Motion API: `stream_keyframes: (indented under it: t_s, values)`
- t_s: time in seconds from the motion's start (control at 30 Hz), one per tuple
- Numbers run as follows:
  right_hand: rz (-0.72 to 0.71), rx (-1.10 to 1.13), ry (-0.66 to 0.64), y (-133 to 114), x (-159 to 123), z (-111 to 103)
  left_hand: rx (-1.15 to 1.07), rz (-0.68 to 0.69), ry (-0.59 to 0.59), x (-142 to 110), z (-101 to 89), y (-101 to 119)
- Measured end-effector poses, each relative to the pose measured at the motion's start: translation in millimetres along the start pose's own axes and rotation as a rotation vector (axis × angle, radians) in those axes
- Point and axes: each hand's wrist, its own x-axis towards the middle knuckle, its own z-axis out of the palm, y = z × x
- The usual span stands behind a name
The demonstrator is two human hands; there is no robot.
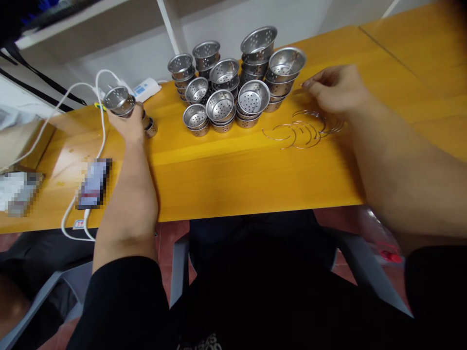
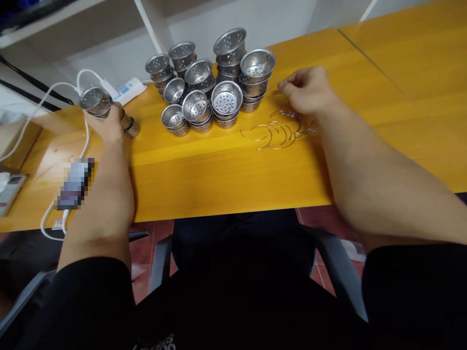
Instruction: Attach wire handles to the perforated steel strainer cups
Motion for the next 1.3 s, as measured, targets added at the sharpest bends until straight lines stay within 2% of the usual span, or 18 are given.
stream_keyframes:
  t_s: [0.1,0.17,0.23,0.3,0.37,0.47,0.57,0.7,0.8,0.97,1.1,1.17,1.3]
  values:
    - [0.000,-0.003,0.003,-1,-1,-2,-0.055,0.011,-0.009,-12,0.9,1]
    - [-0.001,-0.001,0.001,0,-1,-2,-0.087,0.023,-0.013,-9,0.2,-4]
    - [-0.003,-0.002,-0.003,0,-1,-2,-0.092,0.042,0.045,3,-0.4,-12]
    - [-0.008,-0.006,-0.002,0,-1,-1,-0.063,0.061,0.173,20,0.5,-21]
    - [-0.006,-0.008,-0.007,-1,-2,-1,-0.031,0.079,0.250,32,2.5,-31]
    - [-0.002,-0.007,-0.003,-4,-4,-1,-0.029,0.165,0.273,38,5.2,-44]
    - [-0.018,-0.003,-0.007,-3,-4,-1,-0.034,0.237,0.227,35,7.9,-51]
    - [-0.033,0.011,-0.014,2,-1,-1,0.004,0.215,0.061,29,17.9,-55]
    - [-0.033,0.018,-0.015,2,0,0,-0.056,0.213,-0.004,26,28.3,-58]
    - [-0.005,-0.009,-0.010,-7,-5,-1,-0.134,0.188,0.020,24,37.4,-70]
    - [-0.013,-0.102,-0.001,-10,-9,-15,-0.132,0.160,0.034,30,36.7,-83]
    - [-0.024,-0.210,-0.061,-9,-9,-27,-0.119,0.128,0.033,34,36.0,-87]
    - [-0.060,-0.362,-0.314,-6,-1,-49,-0.145,0.112,0.050,39,35.2,-94]
